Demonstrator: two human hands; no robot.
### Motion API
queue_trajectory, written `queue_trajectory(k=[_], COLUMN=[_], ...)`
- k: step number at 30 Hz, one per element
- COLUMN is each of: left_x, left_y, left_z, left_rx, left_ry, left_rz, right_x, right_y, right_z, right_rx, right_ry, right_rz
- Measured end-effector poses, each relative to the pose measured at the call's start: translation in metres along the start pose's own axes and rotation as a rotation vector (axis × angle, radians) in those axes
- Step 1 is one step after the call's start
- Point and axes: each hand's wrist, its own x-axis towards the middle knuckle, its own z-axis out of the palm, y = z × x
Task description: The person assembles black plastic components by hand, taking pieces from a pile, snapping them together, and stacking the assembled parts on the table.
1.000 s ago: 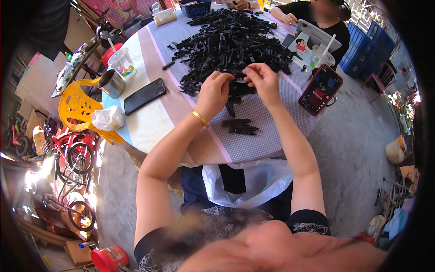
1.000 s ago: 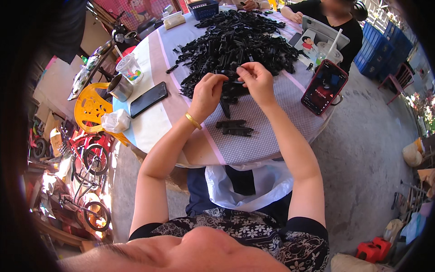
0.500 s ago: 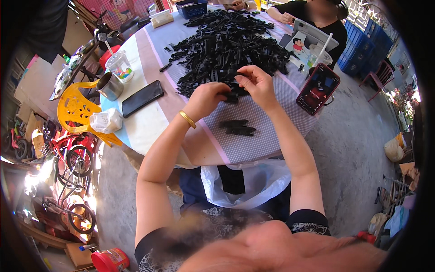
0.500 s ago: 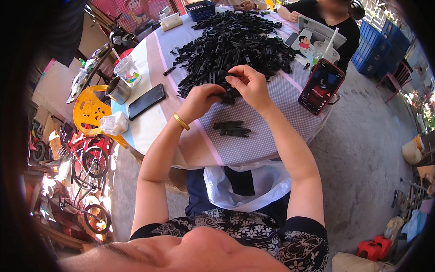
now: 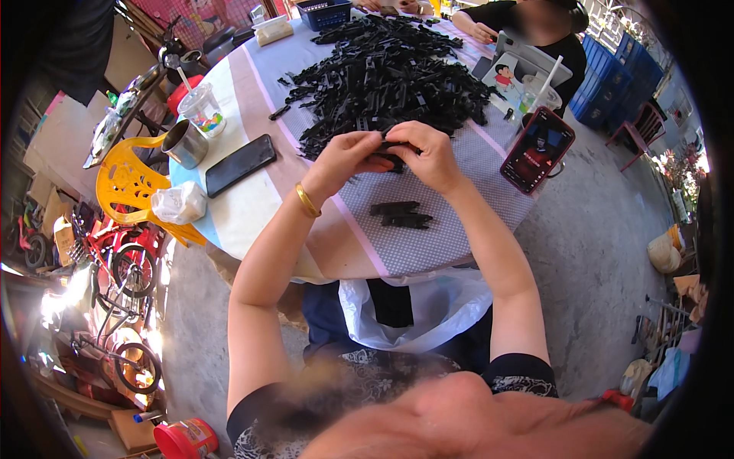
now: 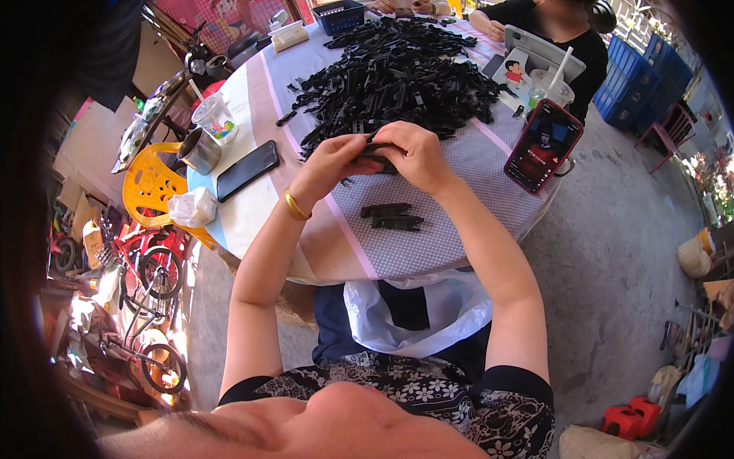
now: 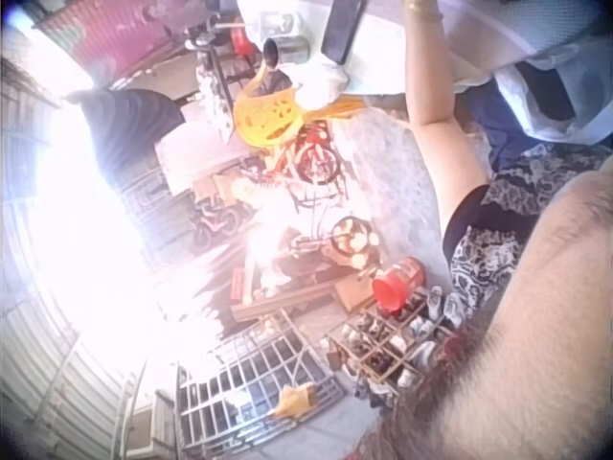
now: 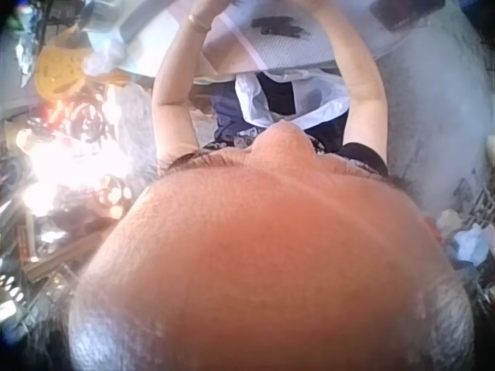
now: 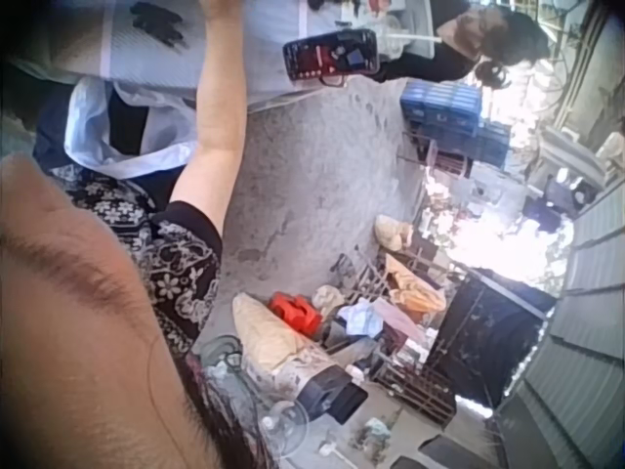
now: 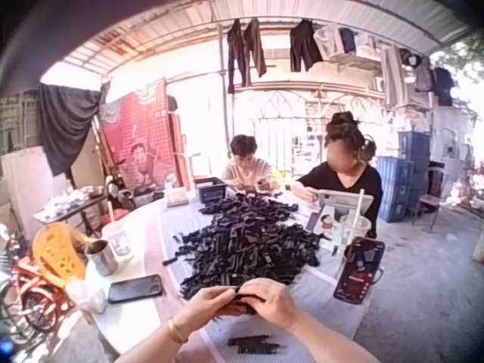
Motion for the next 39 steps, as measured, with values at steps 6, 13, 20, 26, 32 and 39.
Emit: queue_trajectory(k=[6, 13, 20, 26, 32, 39], left_x=[-0.002, 0.000, 0.001, -0.006, -0.009, -0.005], left_y=[-0.001, -0.011, -0.009, -0.002, -0.003, -0.008], left_z=[-0.005, 0.003, 0.003, 0.008, 0.010, 0.006], left_rx=[0.063, 0.391, 0.685, 0.803, 0.815, 0.754], left_ry=[-0.152, 0.002, 0.062, 0.067, 0.068, 0.043], left_rz=[0.039, 0.264, 0.380, 0.381, 0.444, 0.488], right_x=[0.000, -0.002, 0.002, 0.001, 0.002, 0.000], right_y=[0.000, -0.005, -0.002, -0.001, -0.003, -0.001], right_z=[0.001, 0.000, -0.009, -0.013, -0.017, -0.016], right_rx=[-0.010, -0.005, 0.002, 0.166, 0.120, 0.168], right_ry=[-0.005, -0.059, -0.073, -0.195, -0.193, -0.133], right_rz=[-0.018, 0.091, 0.121, 0.293, 0.245, 0.190])
